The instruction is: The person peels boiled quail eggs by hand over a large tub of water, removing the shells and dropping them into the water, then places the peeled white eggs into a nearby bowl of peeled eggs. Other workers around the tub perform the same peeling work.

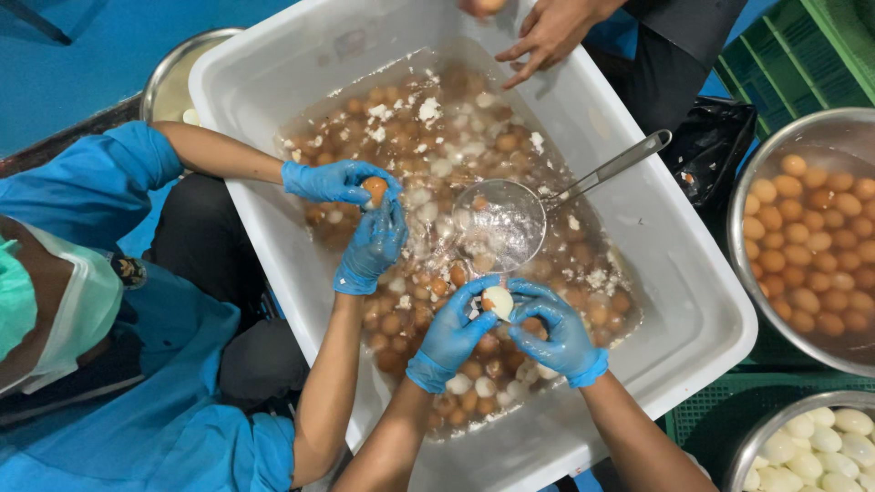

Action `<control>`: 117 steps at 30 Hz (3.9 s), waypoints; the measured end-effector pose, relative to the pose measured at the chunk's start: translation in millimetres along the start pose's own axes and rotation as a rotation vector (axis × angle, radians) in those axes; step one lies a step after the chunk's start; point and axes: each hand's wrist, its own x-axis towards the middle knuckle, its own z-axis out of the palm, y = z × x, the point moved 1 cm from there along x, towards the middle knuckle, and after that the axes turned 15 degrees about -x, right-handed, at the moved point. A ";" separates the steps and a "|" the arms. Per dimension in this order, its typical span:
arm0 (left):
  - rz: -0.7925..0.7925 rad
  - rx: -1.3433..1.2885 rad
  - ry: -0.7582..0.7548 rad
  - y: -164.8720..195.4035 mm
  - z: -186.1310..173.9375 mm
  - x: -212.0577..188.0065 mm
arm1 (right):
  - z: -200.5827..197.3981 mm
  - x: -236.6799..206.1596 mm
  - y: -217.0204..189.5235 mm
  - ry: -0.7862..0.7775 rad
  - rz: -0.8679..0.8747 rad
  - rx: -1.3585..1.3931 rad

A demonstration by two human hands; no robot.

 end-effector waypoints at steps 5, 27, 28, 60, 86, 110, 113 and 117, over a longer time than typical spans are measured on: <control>-0.007 0.013 0.027 0.0 -1.1 1.0 | 6.1 0.5 -1.6 0.109 0.129 -0.093; -0.052 -0.198 0.021 -0.1 -5.7 0.9 | -3.7 1.2 2.3 -0.036 -0.035 -0.106; -0.039 -0.176 0.018 -1.2 -5.5 1.5 | -3.1 1.7 2.3 -0.001 0.006 -0.096; 0.159 0.530 -0.008 2.0 8.8 -1.0 | 14.1 -1.0 7.3 -0.055 0.403 0.140; 0.077 0.429 0.053 -5.5 3.1 -4.7 | 18.1 -2.3 17.9 -0.065 0.481 0.405; -0.024 0.363 0.166 -1.4 9.0 -2.5 | 15.4 2.0 13.0 -0.008 0.552 0.541; 0.033 0.340 0.170 -2.4 12.0 -2.8 | 23.6 6.4 8.8 0.013 0.519 0.774; 0.169 0.504 0.176 -1.8 17.3 -5.2 | 31.6 11.4 -0.4 -0.012 0.577 0.904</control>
